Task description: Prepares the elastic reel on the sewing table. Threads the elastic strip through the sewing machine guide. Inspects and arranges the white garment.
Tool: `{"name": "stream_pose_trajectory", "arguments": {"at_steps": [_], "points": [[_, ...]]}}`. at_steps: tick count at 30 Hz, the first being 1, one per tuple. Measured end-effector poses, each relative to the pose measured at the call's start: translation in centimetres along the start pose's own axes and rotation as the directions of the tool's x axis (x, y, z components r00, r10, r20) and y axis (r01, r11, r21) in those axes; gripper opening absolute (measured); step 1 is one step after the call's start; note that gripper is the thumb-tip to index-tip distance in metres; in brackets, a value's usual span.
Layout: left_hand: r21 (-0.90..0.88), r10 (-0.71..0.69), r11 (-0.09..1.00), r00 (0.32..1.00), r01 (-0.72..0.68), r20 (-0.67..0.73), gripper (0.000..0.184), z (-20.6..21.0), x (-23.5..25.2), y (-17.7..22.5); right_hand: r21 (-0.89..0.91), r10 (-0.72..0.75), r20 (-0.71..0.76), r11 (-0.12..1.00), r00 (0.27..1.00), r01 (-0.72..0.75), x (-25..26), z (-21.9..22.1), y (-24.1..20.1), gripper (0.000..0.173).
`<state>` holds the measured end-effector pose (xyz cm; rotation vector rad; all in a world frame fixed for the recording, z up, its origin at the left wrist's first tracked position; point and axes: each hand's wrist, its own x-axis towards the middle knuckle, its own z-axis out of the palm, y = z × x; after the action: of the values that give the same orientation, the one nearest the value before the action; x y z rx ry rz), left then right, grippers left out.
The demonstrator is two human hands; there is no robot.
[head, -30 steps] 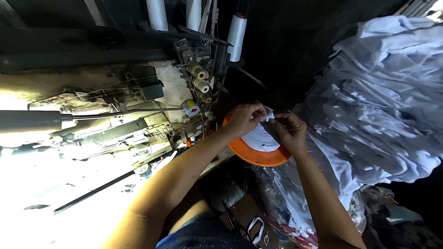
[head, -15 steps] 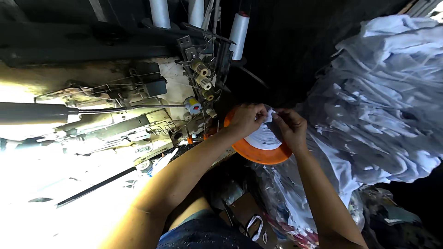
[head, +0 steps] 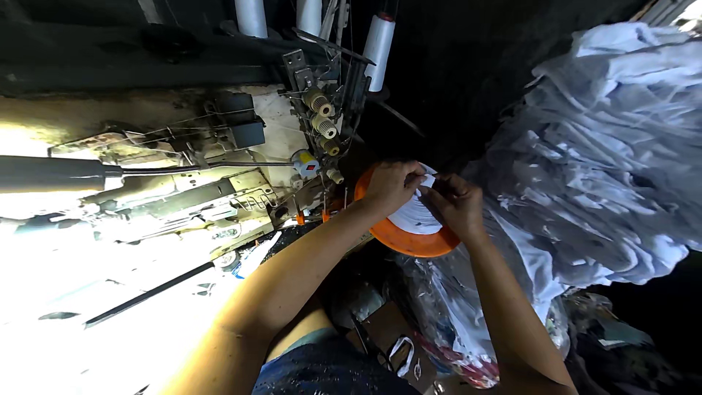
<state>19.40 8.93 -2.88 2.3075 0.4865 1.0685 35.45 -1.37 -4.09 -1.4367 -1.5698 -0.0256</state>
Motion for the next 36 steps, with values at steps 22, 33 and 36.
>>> {"name": "stream_pose_trajectory", "arguments": {"at_steps": [22,33,36], "points": [[0.047,0.178,0.981,0.970,-0.188,0.163,0.007,-2.4,-5.6,1.2,0.187,0.097,-0.168,0.980,0.981,-0.065,-9.6,-1.7,-1.4,0.012],[0.315,0.467,0.809,0.868,-0.496,0.166,0.015,-0.6,-6.5,0.3,0.080,0.084,-0.226,0.995,0.970,-0.067,-11.1,0.2,-1.7,0.013],[0.332,0.490,0.793,0.858,-0.511,0.152,0.015,-0.8,-6.8,0.2,0.025,0.098,-0.228,0.995,0.969,-0.095,-11.0,0.4,-2.1,0.014]]}}
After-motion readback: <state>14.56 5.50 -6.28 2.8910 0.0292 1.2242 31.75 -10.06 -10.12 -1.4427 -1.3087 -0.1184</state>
